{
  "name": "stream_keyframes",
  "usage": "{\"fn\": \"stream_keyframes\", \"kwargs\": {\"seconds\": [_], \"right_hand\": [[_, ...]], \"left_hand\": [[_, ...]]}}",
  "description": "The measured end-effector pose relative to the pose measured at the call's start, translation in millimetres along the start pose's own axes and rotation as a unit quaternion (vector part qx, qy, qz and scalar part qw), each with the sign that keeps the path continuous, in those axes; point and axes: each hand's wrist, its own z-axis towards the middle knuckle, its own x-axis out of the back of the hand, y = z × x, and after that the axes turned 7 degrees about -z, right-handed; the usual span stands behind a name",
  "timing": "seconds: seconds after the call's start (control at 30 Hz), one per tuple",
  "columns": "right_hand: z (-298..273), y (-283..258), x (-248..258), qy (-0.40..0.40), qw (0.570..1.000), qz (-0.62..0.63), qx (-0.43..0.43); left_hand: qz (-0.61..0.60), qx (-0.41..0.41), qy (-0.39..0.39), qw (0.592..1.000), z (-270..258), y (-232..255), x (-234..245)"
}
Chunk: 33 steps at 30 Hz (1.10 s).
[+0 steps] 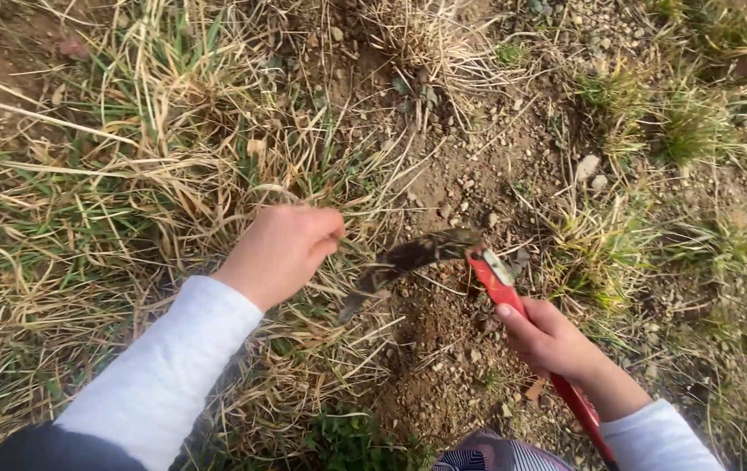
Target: The person cuts dry grass in a sloped yard using a hand sickle. They gather clumps of grass with one hand, slice through the stems with the sickle held in the other hand, and pull cut grass aside as they work across patches of the slope.
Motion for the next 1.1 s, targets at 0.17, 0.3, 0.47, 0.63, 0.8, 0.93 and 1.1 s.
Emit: {"fn": "stream_keyframes", "kwargs": {"seconds": [0.17,0.3,0.47,0.63,0.8,0.93,1.1], "right_hand": [[-76.0,49.3,43.4,0.005,0.991,0.121,-0.065],[-77.2,63.5,33.3,0.077,0.977,0.192,-0.048],[-37.4,4.0,-12.8,0.051,0.978,0.138,0.148],[-2.1,-82.9,-54.7,0.029,0.966,-0.03,0.254],[21.8,-125.4,-87.4,0.12,0.943,-0.148,0.273],[27.3,-140.2,-109.6,0.185,0.931,-0.234,0.21],[42.1,-159.8,-113.4,0.163,0.935,-0.276,0.15]], "left_hand": [[0.053,-0.003,-0.194,0.98,-63.8,23.7,-40.2],[-0.028,0.003,-0.243,0.97,-116.2,8.8,-63.2],[0.089,0.215,-0.073,0.97,-124.2,-22.0,-17.1],[0.15,0.089,0.095,0.98,-93.4,-38.0,10.5],[0.096,0.2,0.049,0.974,-73.3,-63.4,-1.6],[0.187,0.209,0.061,0.958,-82.1,-88.8,-19.9],[0.151,0.252,0.02,0.956,-81.7,-78.1,-8.3]]}}
